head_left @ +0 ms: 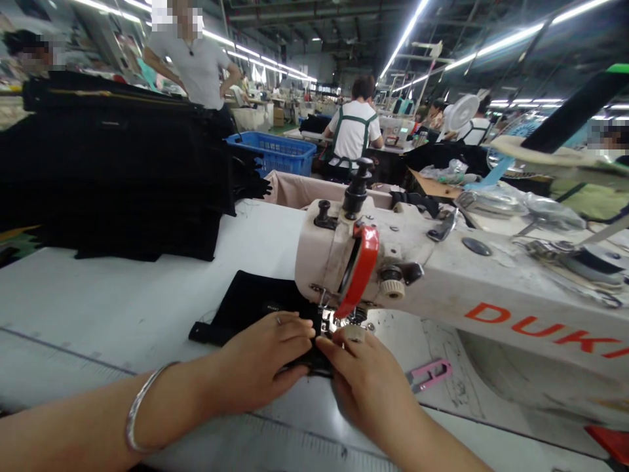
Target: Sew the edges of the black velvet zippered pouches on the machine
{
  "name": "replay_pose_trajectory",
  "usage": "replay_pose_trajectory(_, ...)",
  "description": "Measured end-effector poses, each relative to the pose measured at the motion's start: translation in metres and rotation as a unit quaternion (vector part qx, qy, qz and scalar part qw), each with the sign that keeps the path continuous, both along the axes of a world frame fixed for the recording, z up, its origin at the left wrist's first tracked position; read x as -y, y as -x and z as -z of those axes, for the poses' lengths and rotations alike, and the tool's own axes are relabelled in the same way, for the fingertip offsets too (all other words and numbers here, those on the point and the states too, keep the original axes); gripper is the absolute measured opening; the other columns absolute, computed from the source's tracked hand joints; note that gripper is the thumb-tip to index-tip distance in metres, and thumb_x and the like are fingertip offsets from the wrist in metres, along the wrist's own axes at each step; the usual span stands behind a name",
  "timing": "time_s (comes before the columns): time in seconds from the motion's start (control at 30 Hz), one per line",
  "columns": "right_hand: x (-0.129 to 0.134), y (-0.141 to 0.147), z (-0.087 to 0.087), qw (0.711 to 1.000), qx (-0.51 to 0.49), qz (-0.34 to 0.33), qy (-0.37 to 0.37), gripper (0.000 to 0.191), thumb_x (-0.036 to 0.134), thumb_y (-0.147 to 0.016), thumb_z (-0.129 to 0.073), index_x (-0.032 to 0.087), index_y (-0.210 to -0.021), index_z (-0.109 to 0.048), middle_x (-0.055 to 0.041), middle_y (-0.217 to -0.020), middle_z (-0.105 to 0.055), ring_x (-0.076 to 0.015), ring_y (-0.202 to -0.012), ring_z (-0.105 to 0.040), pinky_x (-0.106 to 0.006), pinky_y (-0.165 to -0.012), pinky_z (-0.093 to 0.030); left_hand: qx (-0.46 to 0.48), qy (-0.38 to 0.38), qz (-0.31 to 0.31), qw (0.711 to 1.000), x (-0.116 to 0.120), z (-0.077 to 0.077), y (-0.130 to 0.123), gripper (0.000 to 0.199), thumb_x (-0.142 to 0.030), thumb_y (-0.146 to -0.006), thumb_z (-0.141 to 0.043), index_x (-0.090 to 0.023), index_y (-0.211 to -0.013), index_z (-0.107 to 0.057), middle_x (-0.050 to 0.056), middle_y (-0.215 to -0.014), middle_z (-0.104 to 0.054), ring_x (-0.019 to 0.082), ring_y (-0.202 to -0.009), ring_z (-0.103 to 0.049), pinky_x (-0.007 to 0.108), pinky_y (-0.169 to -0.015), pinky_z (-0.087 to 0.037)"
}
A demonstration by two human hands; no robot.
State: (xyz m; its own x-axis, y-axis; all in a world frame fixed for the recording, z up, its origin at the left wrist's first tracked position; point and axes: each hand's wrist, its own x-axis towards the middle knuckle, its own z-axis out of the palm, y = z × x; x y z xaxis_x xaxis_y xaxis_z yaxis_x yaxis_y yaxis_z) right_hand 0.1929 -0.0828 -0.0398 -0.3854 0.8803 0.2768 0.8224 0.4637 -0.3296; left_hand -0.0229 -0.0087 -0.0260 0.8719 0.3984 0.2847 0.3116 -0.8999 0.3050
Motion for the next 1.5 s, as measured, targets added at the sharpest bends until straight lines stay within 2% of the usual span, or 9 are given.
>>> replay_pose_trajectory(0.3,-0.006,0.002,0.003,0.999,0.002,0.032,0.024,0.045,0.006,-0.084,-0.049,0.015,-0.128,-0.057,-0.0129,-0.112,-0.061,-0.0278,-0.101,-0.055,-0.045,-0.089,-0.051,-0.003,-0.022,0.015,1.0,-0.031,0.007,-0.006,0.028,-0.027,-0.092,-0.059,-0.015,-0.117,-0.062,0.011,-0.123,-0.064,0.026,-0.12,-0.056,0.044,-0.107,-0.045)
replay_pose_trajectory(0.47,-0.004,-0.002,-0.005,0.996,-0.075,0.05,-0.015,0.023,0.01,-0.09,-0.047,0.016,-0.106,-0.061,-0.0106,-0.101,-0.06,-0.0254,-0.094,-0.053,-0.04,-0.082,-0.049,0.012,0.031,0.053,0.998,-0.053,0.009,0.003,0.025,-0.03,-0.095,-0.059,-0.021,-0.117,-0.068,0.007,-0.124,-0.066,0.022,-0.12,-0.057,0.043,-0.108,-0.044)
replay_pose_trajectory(0.6,-0.008,-0.009,-0.009,0.993,-0.017,0.111,-0.028,0.011,0.018,-0.093,-0.05,0.017,-0.094,-0.061,-0.0085,-0.09,-0.061,-0.0264,-0.087,-0.052,-0.041,-0.077,-0.045,0.081,0.107,0.04,0.99,-0.066,0.011,0.012,0.022,-0.029,-0.093,-0.063,-0.023,-0.112,-0.072,0.007,-0.119,-0.068,0.02,-0.113,-0.06,0.038,-0.102,-0.049)
replay_pose_trajectory(0.73,-0.011,-0.012,-0.006,0.991,0.042,0.123,-0.031,0.025,0.027,-0.094,-0.055,0.019,-0.07,-0.058,-0.0054,-0.069,-0.057,-0.0248,-0.075,-0.052,-0.04,-0.072,-0.043,0.093,0.122,0.02,0.988,-0.054,0.01,0.008,0.017,-0.028,-0.093,-0.063,-0.022,-0.104,-0.074,0.005,-0.108,-0.071,0.017,-0.105,-0.064,0.033,-0.097,-0.052)
replay_pose_trajectory(0.83,-0.009,-0.009,-0.003,0.997,-0.034,0.061,-0.034,0.007,0.022,-0.091,-0.061,0.019,-0.086,-0.064,-0.006,-0.083,-0.064,-0.0239,-0.084,-0.055,-0.038,-0.075,-0.046,0.07,0.081,-0.025,0.994,-0.035,0.009,0.0,0.015,-0.025,-0.094,-0.061,-0.021,-0.103,-0.073,0.003,-0.105,-0.072,0.017,-0.102,-0.064,0.033,-0.096,-0.051)
replay_pose_trajectory(0.87,-0.009,-0.007,-0.002,0.997,-0.063,0.038,-0.033,0.006,0.018,-0.091,-0.061,0.02,-0.095,-0.065,-0.0063,-0.092,-0.066,-0.0236,-0.089,-0.056,-0.037,-0.078,-0.047,0.065,0.069,-0.038,0.995,-0.029,0.009,-0.002,0.015,-0.023,-0.094,-0.061,-0.021,-0.103,-0.072,0.002,-0.105,-0.072,0.017,-0.102,-0.064,0.034,-0.096,-0.051)
replay_pose_trajectory(0.93,-0.009,-0.003,0.0,0.995,-0.096,0.012,-0.023,0.02,0.012,-0.09,-0.061,0.022,-0.106,-0.065,-0.006,-0.103,-0.067,-0.0228,-0.096,-0.057,-0.037,-0.084,-0.048,0.054,0.047,-0.042,0.997,-0.021,0.009,-0.007,0.015,-0.02,-0.094,-0.059,-0.02,-0.104,-0.071,0.002,-0.107,-0.071,0.018,-0.104,-0.063,0.035,-0.099,-0.048)
replay_pose_trajectory(1.17,-0.014,0.002,0.006,0.992,-0.124,0.024,-0.014,0.018,0.008,-0.088,-0.062,0.022,-0.098,-0.068,-0.0049,-0.1,-0.069,-0.022,-0.093,-0.06,-0.036,-0.083,-0.051,0.061,0.024,-0.019,0.998,-0.021,0.011,-0.013,0.013,-0.017,-0.095,-0.057,-0.017,-0.096,-0.07,0.002,-0.103,-0.072,0.017,-0.098,-0.063,0.034,-0.098,-0.046)
replay_pose_trajectory(1.5,-0.023,-0.003,0.012,0.995,-0.086,0.049,-0.025,0.021,0.013,-0.094,-0.054,0.023,-0.104,-0.07,-0.0072,-0.102,-0.07,-0.0218,-0.1,-0.061,-0.035,-0.089,-0.052,0.057,0.037,-0.073,0.995,-0.038,0.013,-0.021,0.007,-0.018,-0.089,-0.067,-0.019,-0.092,-0.072,0.002,-0.101,-0.072,0.019,-0.099,-0.062,0.032,-0.092,-0.046)
